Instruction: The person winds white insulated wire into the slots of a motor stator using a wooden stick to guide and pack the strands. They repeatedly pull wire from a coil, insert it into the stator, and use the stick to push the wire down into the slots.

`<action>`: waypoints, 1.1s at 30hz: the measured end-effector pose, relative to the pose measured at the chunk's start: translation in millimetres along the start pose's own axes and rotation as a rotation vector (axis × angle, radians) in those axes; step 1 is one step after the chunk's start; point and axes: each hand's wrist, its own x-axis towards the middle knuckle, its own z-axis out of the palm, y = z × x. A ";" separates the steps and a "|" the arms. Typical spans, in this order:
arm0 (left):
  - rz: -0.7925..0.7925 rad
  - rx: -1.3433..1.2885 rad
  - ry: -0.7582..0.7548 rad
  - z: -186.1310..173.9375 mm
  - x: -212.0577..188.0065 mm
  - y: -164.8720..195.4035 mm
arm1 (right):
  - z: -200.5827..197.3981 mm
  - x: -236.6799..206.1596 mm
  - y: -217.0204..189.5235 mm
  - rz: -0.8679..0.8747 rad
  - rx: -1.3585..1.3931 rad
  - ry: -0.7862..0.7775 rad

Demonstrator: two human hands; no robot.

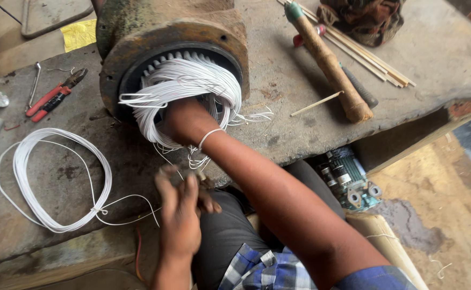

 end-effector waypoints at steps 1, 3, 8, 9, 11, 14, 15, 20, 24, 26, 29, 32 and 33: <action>0.005 0.040 0.004 -5.5 -11.2 -7.5 | 2.3 2.5 5.9 -0.072 -0.063 0.022; 0.089 0.173 0.073 -16.7 -32.5 -30.5 | 6.2 7.6 19.3 -0.238 -0.201 0.083; 0.384 0.469 0.138 -57.3 -63.2 -93.8 | -5.4 7.2 52.2 -0.659 -0.487 0.341; 0.491 0.578 0.152 -65.3 -66.9 -101.3 | -11.5 5.1 55.1 -0.719 -0.522 0.380; 0.629 0.690 0.092 -76.7 -67.3 -109.2 | -19.4 -2.6 52.6 -0.710 -0.609 0.384; 0.651 0.706 -0.063 -79.3 -63.2 -108.5 | -23.6 -9.1 35.1 -0.469 -0.739 0.157; 0.623 0.717 -0.084 -76.9 -62.6 -106.4 | -22.1 -8.5 26.6 -0.315 -0.755 -0.018; 0.734 0.750 -0.220 -65.3 -64.3 -92.8 | -24.2 9.5 -8.2 -0.014 -0.641 -0.335; 0.630 0.743 -0.251 -66.8 -66.4 -86.4 | -47.3 -38.6 -4.8 -0.034 -0.392 0.028; 0.599 0.740 -0.258 -68.9 -65.0 -85.8 | -53.0 -74.4 -8.0 -0.161 -0.114 0.241; 0.628 0.728 -0.250 -68.9 -62.0 -88.6 | -49.4 -112.5 -24.2 -0.246 -0.031 0.368; 0.638 0.739 -0.255 -67.3 -62.5 -93.1 | -46.7 -126.4 -37.8 -0.174 -0.108 0.377; 0.636 0.746 -0.258 -66.9 -62.9 -94.6 | -45.6 -126.5 -40.8 -0.193 -0.134 0.386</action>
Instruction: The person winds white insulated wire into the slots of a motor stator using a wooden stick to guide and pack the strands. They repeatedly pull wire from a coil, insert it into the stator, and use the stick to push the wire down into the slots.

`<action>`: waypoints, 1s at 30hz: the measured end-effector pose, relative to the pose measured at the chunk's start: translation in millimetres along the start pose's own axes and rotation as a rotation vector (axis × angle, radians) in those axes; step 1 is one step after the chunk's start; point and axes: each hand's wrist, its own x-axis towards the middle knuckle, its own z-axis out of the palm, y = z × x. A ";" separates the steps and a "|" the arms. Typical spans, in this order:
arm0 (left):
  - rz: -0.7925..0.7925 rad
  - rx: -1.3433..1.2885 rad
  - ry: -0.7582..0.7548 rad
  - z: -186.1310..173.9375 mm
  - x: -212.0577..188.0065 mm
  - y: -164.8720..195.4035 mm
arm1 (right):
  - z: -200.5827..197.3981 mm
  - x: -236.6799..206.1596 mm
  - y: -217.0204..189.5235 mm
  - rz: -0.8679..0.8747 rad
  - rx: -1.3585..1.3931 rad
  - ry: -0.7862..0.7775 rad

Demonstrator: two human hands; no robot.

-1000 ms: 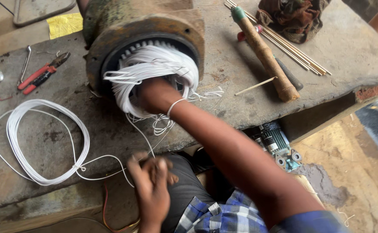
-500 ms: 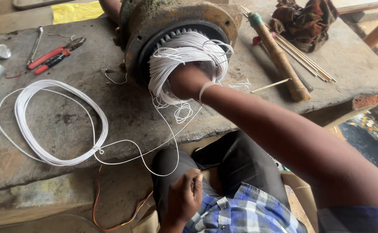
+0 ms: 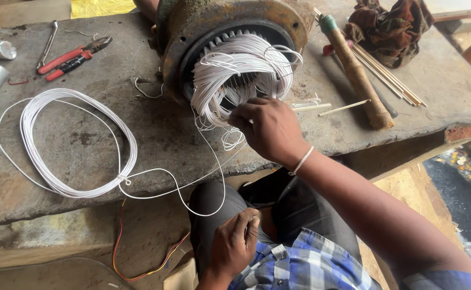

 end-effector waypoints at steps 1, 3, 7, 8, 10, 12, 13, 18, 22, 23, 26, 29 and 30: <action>0.000 0.004 -0.004 0.8 -0.8 -0.2 | 1.6 0.9 -2.6 -0.024 -0.024 0.008; -0.013 0.018 -0.015 1.6 -1.9 -1.0 | 5.2 2.7 -5.2 -0.049 -0.074 0.025; -0.033 0.041 -0.040 1.9 -1.9 -3.3 | 13.1 3.5 -10.4 -0.024 -0.105 0.062; -0.030 0.042 -0.041 2.0 -1.7 -3.7 | 14.1 3.5 -12.0 -0.011 -0.097 0.072; -0.023 0.042 -0.048 2.2 -1.3 -4.3 | 14.9 3.6 -15.1 0.020 -0.111 0.077; -0.035 0.043 -0.059 2.2 -1.2 -4.5 | 14.2 4.3 -17.4 0.042 -0.118 0.084; -0.040 0.043 -0.066 2.0 -1.3 -4.5 | 13.7 4.8 -18.2 0.050 -0.116 0.089; -0.049 0.037 -0.069 -0.4 -1.7 -3.8 | 15.7 10.0 -19.8 0.037 -0.200 0.121; -0.095 0.048 -0.097 -1.8 -0.8 -1.8 | 17.8 11.4 -19.0 -0.004 -0.202 0.136; -0.081 0.052 -0.084 -1.9 -0.4 -1.4 | 17.6 10.7 -18.3 -0.021 -0.194 0.133; -0.051 0.064 -0.071 -1.4 0.5 -1.7 | 13.8 6.1 -13.3 -0.088 -0.178 0.095; -0.060 0.049 -0.081 0.0 -0.1 -4.1 | 12.9 4.2 -9.1 -0.088 -0.219 0.092; -0.049 0.043 -0.073 0.6 -0.6 -5.2 | 13.5 4.4 -8.3 -0.074 -0.213 0.079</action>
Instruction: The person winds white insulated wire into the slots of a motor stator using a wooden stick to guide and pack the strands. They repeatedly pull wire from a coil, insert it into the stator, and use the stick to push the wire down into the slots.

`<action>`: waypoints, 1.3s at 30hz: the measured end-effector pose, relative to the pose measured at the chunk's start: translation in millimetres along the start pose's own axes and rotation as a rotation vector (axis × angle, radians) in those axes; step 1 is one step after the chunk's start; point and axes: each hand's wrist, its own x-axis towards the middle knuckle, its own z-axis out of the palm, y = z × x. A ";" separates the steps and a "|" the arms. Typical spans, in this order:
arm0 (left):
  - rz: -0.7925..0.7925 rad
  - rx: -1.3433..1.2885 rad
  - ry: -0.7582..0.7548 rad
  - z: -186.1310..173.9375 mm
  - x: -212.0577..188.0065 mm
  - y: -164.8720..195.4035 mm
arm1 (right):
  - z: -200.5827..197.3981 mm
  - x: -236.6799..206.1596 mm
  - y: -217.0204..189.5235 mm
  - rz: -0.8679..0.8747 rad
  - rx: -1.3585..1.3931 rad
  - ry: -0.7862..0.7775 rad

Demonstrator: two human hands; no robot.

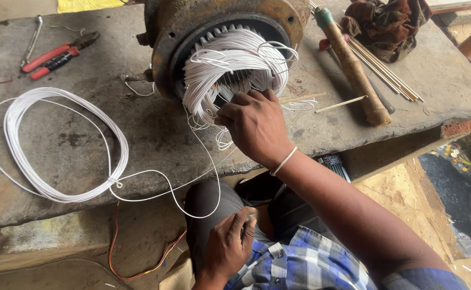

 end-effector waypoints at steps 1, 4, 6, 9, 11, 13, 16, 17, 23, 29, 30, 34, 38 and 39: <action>0.013 -0.006 0.008 0.7 -0.4 -1.2 | 1.3 0.4 0.4 0.014 0.006 -0.013; -0.064 0.002 -0.030 1.8 -2.0 -3.8 | 4.8 2.0 -0.7 0.020 0.031 0.002; -0.045 0.010 -0.013 2.0 -2.5 -4.9 | 5.7 2.7 -2.1 0.015 0.041 0.021; -0.051 0.013 -0.017 1.1 -2.3 -5.4 | 4.5 2.4 -4.1 0.018 0.029 0.028; -0.054 0.011 -0.025 0.4 -1.8 -5.6 | 3.5 1.7 -4.7 0.027 0.006 0.014; -0.052 0.011 -0.032 -0.4 -1.6 -6.1 | 3.8 1.9 -5.0 0.054 0.014 0.019; -0.076 -0.010 -0.029 -0.7 -1.7 -7.2 | 7.7 5.7 -5.0 0.074 -0.001 0.024; -0.082 -0.011 -0.033 -0.7 -1.9 -7.5 | 9.5 7.8 -5.0 0.076 -0.009 0.023; -0.077 0.001 -0.036 -2.2 -1.5 -6.3 | 11.7 21.2 -4.9 0.049 -0.010 0.007; -0.019 -0.015 0.011 -6.2 2.9 -2.4 | 5.1 31.3 0.1 0.290 0.082 -0.325; -0.066 -0.024 -0.015 -6.5 3.2 -2.4 | 9.1 36.0 0.5 0.297 0.092 -0.375; -0.176 0.000 -0.099 -7.1 2.7 -3.5 | 28.7 54.6 5.2 0.344 0.098 -0.446; -0.189 0.025 -0.068 -4.6 0.0 -6.3 | 36.2 60.5 5.8 0.328 0.138 -0.337; -0.161 0.023 -0.028 -2.5 -1.0 -7.6 | 36.1 60.3 6.0 0.328 0.142 -0.342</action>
